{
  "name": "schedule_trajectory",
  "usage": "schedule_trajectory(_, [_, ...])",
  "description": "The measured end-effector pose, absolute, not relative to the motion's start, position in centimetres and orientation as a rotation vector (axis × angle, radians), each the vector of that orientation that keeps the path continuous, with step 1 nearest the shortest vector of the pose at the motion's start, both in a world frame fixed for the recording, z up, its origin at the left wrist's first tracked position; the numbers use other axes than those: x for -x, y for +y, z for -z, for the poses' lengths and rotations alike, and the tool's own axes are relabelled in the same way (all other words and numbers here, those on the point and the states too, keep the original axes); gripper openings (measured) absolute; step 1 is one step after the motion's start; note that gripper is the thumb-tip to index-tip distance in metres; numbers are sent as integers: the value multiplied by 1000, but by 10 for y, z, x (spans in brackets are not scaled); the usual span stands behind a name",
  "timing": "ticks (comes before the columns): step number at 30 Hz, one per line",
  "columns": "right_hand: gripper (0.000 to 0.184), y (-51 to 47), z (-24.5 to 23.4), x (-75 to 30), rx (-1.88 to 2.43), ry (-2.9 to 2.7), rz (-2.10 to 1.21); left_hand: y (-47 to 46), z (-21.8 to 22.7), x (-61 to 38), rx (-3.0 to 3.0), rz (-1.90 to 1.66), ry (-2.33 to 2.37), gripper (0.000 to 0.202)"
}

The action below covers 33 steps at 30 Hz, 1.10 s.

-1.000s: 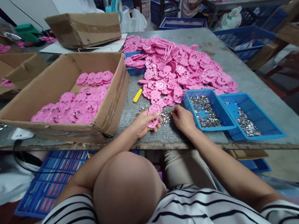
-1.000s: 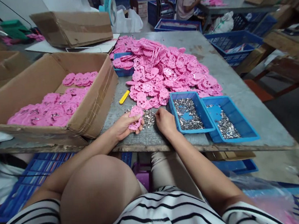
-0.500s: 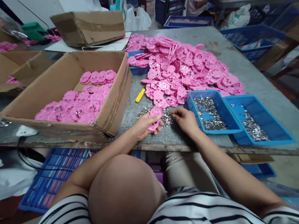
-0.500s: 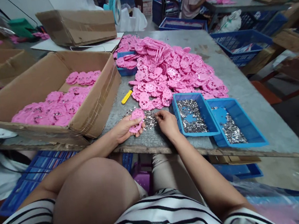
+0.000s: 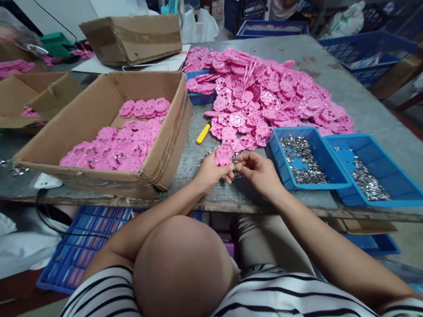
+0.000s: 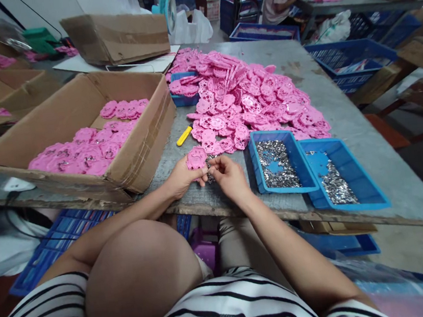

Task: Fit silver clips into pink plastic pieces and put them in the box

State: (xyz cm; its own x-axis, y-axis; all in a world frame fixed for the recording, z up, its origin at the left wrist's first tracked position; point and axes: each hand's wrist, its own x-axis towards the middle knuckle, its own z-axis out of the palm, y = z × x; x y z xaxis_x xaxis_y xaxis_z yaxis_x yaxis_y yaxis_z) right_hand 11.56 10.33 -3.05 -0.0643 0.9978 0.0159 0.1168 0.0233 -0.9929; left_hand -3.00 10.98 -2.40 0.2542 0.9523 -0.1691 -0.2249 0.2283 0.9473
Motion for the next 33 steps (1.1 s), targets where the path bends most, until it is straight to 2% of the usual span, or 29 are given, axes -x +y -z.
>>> schedule_trajectory(6, [33,101,28,-110,1246,-1244,-1324,108,25,32,-994,-1037,966,32])
schedule_trajectory(9, [38,100,25,-109,1245,-1246,-1329,108,26,33,-983,-1061,918,38])
schedule_trajectory(11, [38,100,22,-109,1221,-1200,-1310,107,25,34,-951,-1082,837,41])
schedule_trajectory(18, [35,101,13,-113,1119,-1077,-1302,105,14,34,-735,-1031,562,33])
schedule_trajectory(24, [34,96,13,-110,1161,-1145,-1113,98,14,40,-827,-1075,524,62])
schedule_trajectory(28, [32,92,12,-106,1140,-1130,-1131,97,17,43,-931,-1127,533,60])
schedule_trajectory(33, [38,89,10,-102,1170,-1116,-1190,97,16,43,-1004,-1176,560,57])
